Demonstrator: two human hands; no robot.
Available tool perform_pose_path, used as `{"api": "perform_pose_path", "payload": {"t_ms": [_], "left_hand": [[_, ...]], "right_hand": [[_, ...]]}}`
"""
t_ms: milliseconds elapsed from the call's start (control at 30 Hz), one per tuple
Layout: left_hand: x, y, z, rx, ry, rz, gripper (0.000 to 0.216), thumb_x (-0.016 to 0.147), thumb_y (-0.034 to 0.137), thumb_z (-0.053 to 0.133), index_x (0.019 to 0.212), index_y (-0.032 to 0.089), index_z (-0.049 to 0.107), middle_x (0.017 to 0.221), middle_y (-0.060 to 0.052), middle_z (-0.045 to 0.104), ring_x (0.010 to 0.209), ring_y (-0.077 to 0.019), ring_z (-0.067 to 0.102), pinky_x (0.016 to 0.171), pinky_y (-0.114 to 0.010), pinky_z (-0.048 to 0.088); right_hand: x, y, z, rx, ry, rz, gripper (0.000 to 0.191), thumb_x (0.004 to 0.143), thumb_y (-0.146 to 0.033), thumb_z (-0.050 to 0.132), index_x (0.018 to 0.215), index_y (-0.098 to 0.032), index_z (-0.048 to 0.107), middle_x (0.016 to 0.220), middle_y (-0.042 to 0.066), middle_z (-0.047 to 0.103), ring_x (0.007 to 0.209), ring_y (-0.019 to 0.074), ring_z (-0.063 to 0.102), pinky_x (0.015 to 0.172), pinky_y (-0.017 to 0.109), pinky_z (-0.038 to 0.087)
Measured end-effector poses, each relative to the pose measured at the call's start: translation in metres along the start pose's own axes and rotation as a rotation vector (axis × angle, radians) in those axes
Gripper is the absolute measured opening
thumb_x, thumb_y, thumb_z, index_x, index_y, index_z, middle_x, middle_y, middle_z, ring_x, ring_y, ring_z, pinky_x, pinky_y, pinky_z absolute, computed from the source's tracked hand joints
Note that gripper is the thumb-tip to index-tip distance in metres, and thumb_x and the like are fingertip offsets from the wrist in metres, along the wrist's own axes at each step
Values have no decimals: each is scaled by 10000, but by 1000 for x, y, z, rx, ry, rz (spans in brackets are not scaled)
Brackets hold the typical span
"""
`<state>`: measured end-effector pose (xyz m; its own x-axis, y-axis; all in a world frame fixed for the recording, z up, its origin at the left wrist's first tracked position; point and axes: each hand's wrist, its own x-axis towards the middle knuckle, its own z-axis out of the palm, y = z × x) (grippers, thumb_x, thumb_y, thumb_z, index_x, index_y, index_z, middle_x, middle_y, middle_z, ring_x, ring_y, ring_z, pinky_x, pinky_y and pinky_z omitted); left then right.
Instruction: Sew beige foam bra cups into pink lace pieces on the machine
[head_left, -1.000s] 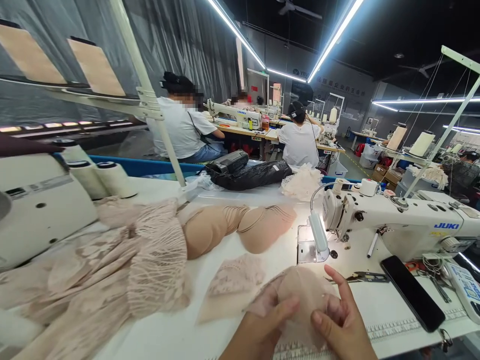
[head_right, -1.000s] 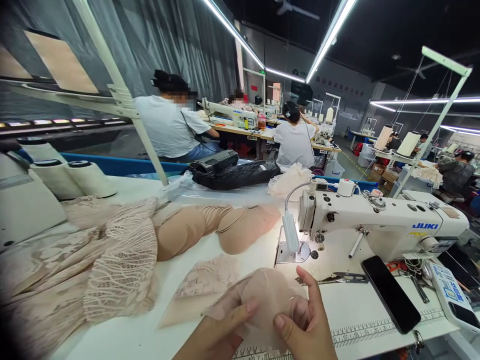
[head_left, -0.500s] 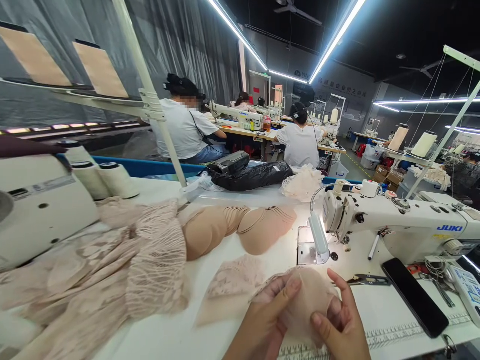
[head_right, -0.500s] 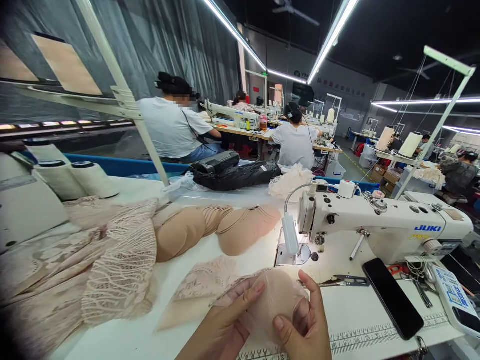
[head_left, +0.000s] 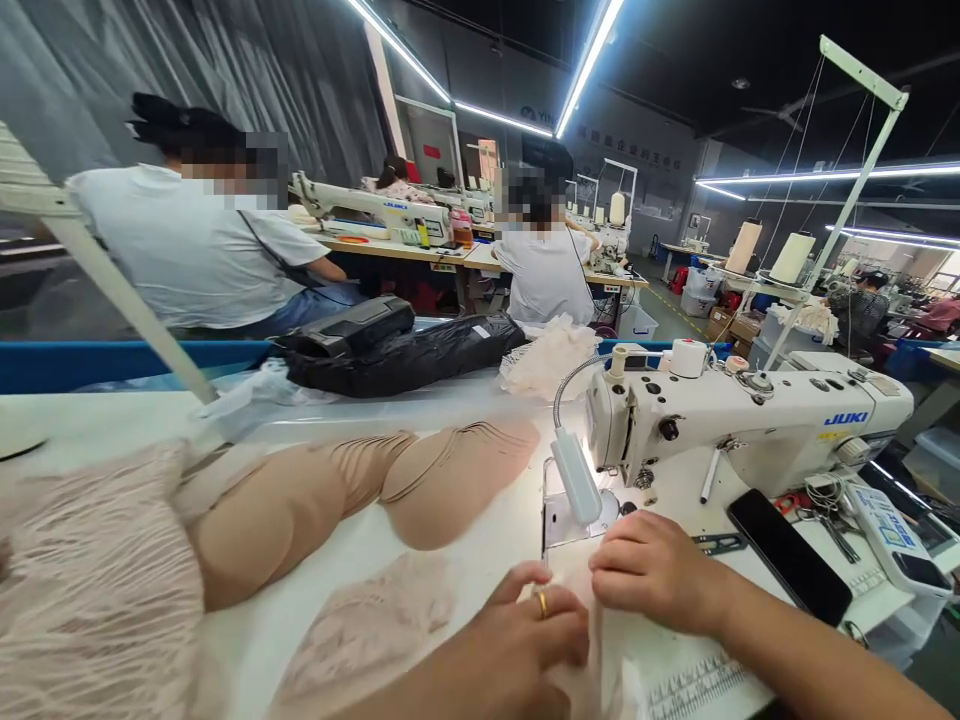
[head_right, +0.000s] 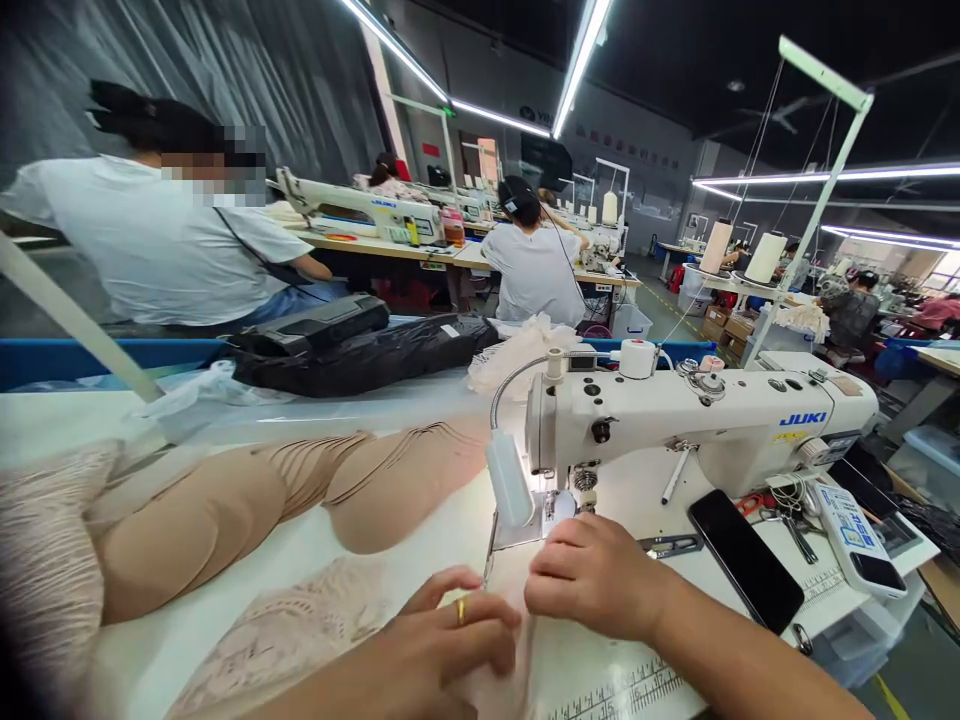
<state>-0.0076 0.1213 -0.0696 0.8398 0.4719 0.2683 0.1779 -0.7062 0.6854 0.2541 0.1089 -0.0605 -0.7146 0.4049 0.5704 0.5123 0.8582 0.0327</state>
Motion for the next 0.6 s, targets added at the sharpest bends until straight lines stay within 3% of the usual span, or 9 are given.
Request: {"api": "perform_pose_path", "payload": {"t_ms": [67,200,367,467,600], "left_hand": [[6,-9,-6,176,-66,29,98,752,203,762,797,288,747,1037,16,790,1004,-236,716,1149,-443,433],[8,-29,-1,379,-57,-42,247,708,160,737,898,313,774,1248,14,739,1164,-293,640,1100,-476,452],[21,-55,38,494,34,-362,311,674,258,835,964,347,764,1072,-7,762,1164,-342,615,937,-442,480],[26,-60,51,488,64,-414,349,730,289,815,1065,368,763,1093,-14,771,1156,-351,618,911,-433,461],[28,-51,51,425,63,-483,372,787,274,750,1140,389,754,1181,-8,774,1196,-373,611,927,-448,448]], "right_hand": [[10,17,7,-119,-66,-47,215,1074,-134,589,906,-244,664,907,7,767,920,193,629,760,307,472],[7,22,11,-14,-83,122,271,949,3,543,842,-229,634,866,-2,740,882,174,634,772,288,470],[2,10,-6,147,-157,245,283,887,3,551,942,-251,661,976,-6,773,882,174,657,823,305,475],[3,10,-6,116,-170,297,274,876,4,578,922,-254,657,985,-1,778,886,189,649,835,314,471],[1,14,-1,65,-185,357,293,871,9,598,930,-266,678,1014,3,781,880,198,652,805,307,464]]}}
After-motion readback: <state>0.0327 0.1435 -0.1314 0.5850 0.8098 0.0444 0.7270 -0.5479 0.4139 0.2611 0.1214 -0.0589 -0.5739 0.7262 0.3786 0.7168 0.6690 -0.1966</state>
